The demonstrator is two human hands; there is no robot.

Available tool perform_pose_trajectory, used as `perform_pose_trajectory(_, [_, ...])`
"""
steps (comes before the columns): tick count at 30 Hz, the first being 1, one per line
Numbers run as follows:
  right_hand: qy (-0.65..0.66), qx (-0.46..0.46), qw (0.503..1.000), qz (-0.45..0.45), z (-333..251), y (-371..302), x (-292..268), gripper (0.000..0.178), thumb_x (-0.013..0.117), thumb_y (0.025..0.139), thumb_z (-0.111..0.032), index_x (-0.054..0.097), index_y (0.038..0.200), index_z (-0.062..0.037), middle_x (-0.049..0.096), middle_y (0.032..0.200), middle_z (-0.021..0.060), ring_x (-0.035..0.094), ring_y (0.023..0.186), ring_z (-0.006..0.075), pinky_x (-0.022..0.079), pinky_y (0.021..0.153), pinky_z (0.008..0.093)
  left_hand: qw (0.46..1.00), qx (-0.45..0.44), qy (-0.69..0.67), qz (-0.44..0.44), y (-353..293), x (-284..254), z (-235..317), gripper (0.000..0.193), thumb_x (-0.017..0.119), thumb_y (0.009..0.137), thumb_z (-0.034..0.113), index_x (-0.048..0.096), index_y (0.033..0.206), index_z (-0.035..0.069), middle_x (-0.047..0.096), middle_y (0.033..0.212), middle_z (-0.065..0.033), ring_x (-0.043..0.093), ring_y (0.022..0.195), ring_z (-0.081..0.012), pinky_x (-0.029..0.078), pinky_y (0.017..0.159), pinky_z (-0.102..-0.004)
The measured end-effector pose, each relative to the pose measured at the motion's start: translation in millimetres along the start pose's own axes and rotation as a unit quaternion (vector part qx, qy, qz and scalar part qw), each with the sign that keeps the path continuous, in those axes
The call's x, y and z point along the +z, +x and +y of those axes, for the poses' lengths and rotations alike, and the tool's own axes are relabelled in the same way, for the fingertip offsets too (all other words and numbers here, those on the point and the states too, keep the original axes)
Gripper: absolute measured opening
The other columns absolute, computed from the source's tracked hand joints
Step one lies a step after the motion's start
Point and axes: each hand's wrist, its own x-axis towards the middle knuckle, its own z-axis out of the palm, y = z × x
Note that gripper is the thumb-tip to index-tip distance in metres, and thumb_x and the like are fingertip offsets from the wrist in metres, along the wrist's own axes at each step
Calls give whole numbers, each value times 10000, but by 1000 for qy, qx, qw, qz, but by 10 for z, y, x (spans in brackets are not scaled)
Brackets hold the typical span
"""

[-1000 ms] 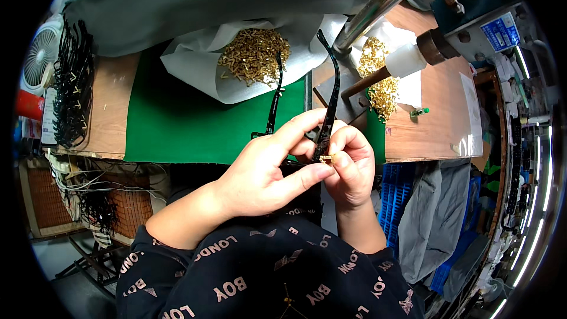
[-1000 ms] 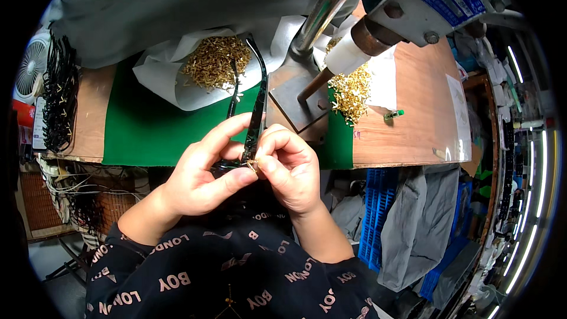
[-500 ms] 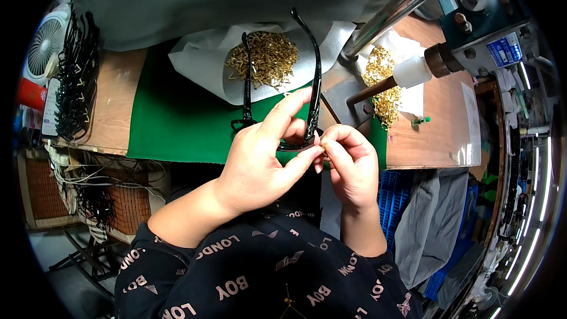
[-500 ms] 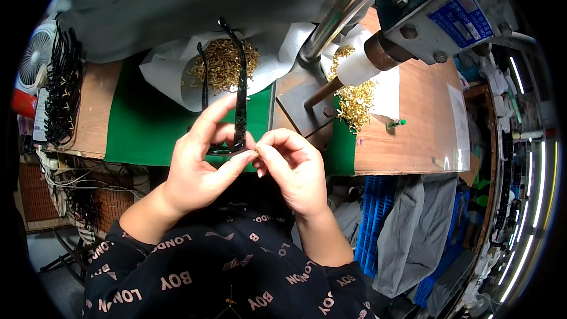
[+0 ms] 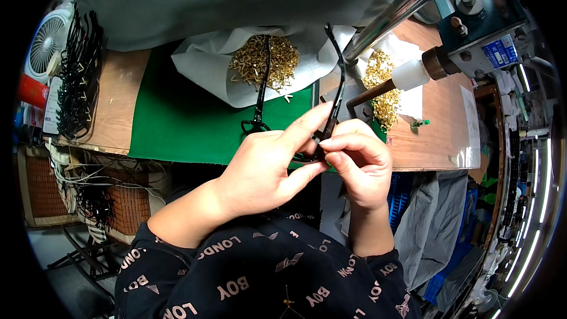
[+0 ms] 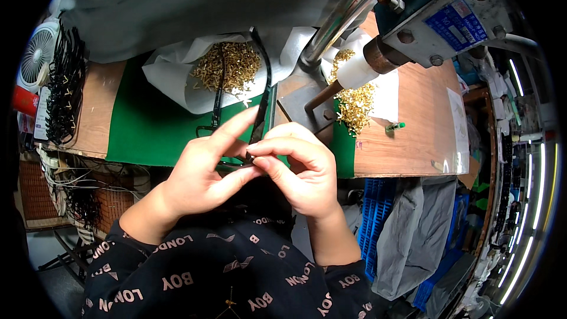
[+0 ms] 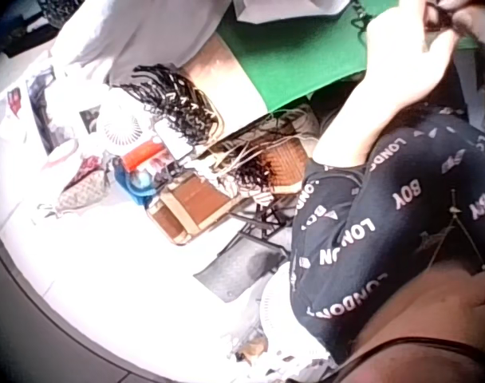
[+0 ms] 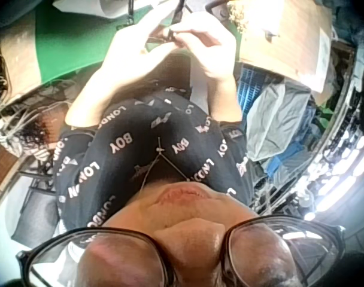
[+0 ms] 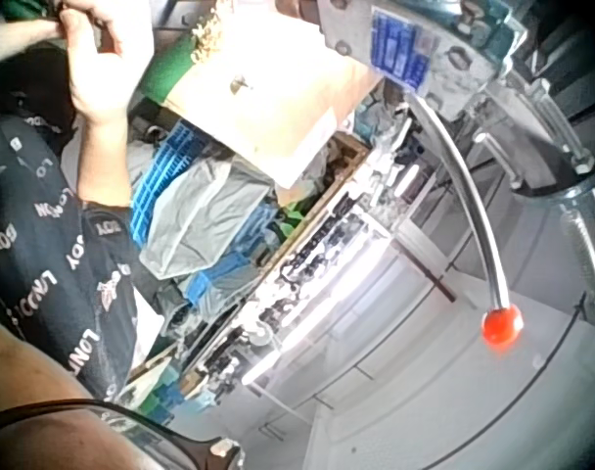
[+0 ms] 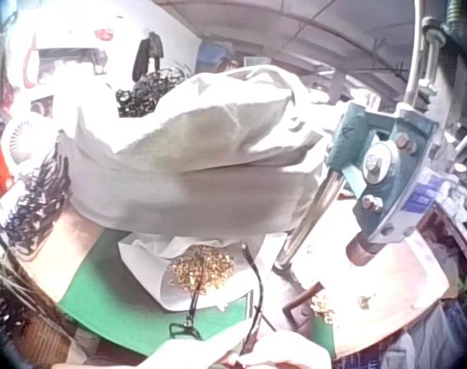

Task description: The person repeatedly picks up black eyeglass frames and small gold-colored components from a workbench, inserts the components into the frames, and places the assembled glasses into a cloth bag. The person handles the items one at a time throughout the clip.

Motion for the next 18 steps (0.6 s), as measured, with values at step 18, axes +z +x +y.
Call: perform_pose_trajectory(18, [64,157,984,-54,-149,130,-152,233,693,762,13,493,875,-28,570,801,18,563,733,68,461,661,200,996,11,48,-77,38,-112,97,728,712,712,29,363,1351,25,652,873,-146,667,764,-265,519,681,-303])
